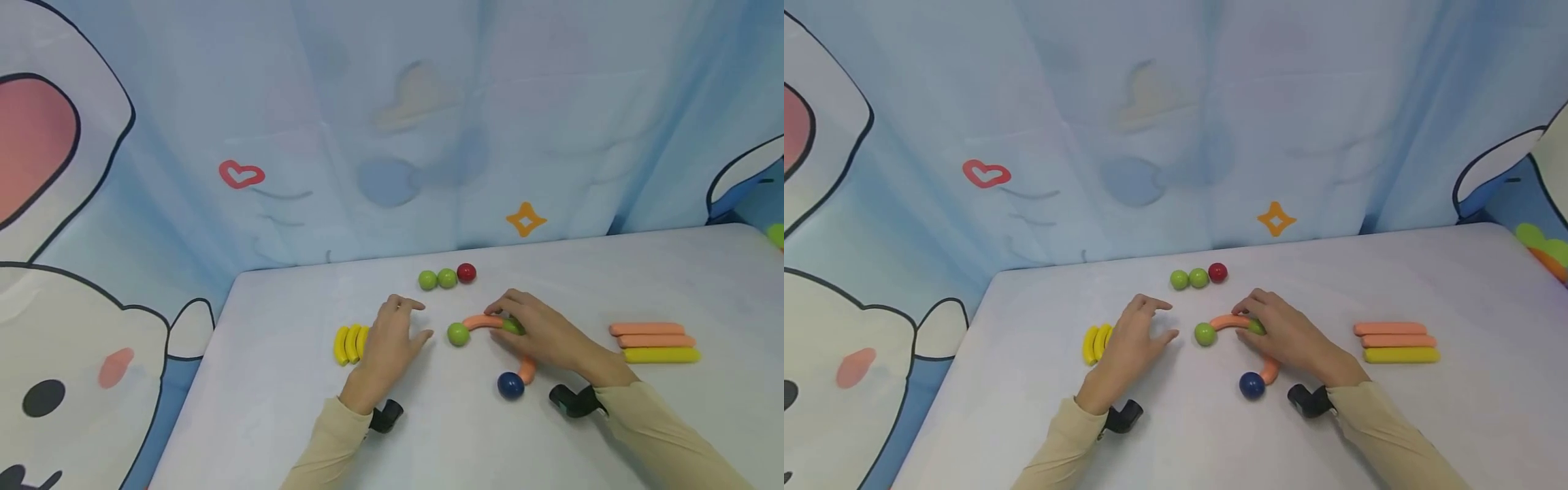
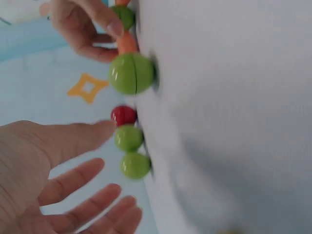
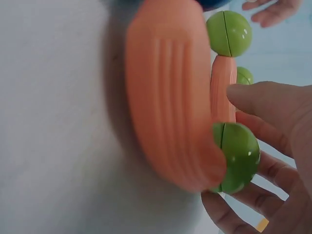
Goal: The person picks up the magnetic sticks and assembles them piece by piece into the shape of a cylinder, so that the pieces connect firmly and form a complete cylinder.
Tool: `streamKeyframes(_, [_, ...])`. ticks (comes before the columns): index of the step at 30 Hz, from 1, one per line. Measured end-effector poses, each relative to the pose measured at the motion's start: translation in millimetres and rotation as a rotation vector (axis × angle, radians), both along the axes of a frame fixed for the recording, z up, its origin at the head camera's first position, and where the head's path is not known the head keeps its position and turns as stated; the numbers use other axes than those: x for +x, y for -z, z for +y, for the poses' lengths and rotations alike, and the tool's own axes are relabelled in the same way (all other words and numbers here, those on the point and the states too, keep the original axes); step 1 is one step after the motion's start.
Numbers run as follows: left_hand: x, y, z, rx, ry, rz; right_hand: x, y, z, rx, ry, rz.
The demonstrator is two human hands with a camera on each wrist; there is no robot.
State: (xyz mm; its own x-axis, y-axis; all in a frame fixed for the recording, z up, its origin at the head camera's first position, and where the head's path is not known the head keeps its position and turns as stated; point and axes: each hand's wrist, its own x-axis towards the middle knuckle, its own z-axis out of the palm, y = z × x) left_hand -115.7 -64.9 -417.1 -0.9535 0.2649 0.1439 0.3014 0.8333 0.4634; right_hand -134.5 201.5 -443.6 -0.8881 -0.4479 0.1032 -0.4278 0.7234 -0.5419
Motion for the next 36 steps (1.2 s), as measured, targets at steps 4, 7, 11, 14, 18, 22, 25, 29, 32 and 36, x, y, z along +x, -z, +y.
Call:
streamKeyframes(4, [1.3, -0.6, -19.3, -0.017, -0.058, -0.021, -2.9, -1.3, -1.0, -0.030, -0.015, -0.031])
streamKeyframes(7, [2.2, 2.4, -28.6, -0.033, -0.068, -0.029, -6.1, -3.2, -1.1, -0.038, -0.024, -0.043])
streamKeyframes(11, [2.8, 6.1, -32.3, -0.046, -0.056, -0.023, -9.5, -5.1, -1.9, -0.029, -0.040, -0.037])
streamKeyframes(14, [3.7, 7.7, -30.3, -0.054, -0.055, -0.030, -9.9, -5.5, -4.2, -0.013, -0.044, -0.032])
streamKeyframes(18, [6.1, 9.6, -27.8, -0.079, -0.051, -0.036, -8.2, -7.4, -8.1, 0.004, -0.028, -0.037])
streamKeyframes(22, [10.2, 7.7, -28.9, -0.101, -0.038, -0.077, -5.0, -8.7, -9.2, 0.005, -0.003, -0.038])
streamKeyframes(25, [13.2, 3.6, -32.1, -0.119, -0.051, -0.127, -2.0, -9.1, -8.7, 0.006, 0.027, -0.032])
streamKeyframes(29, [14.6, -0.9, -33.8, -0.143, -0.061, -0.152, 1.0, -11.0, -8.5, 0.008, 0.073, -0.040])
streamKeyframes(32, [13.4, -1.5, -29.6, -0.132, -0.031, -0.138, 2.9, -11.8, -9.2, 0.005, 0.097, -0.052])
streamKeyframes(36, [8.9, 0.4, -17.3, -0.103, 0.005, -0.126, 5.1, -11.3, -11.5, 0.003, 0.110, -0.078])
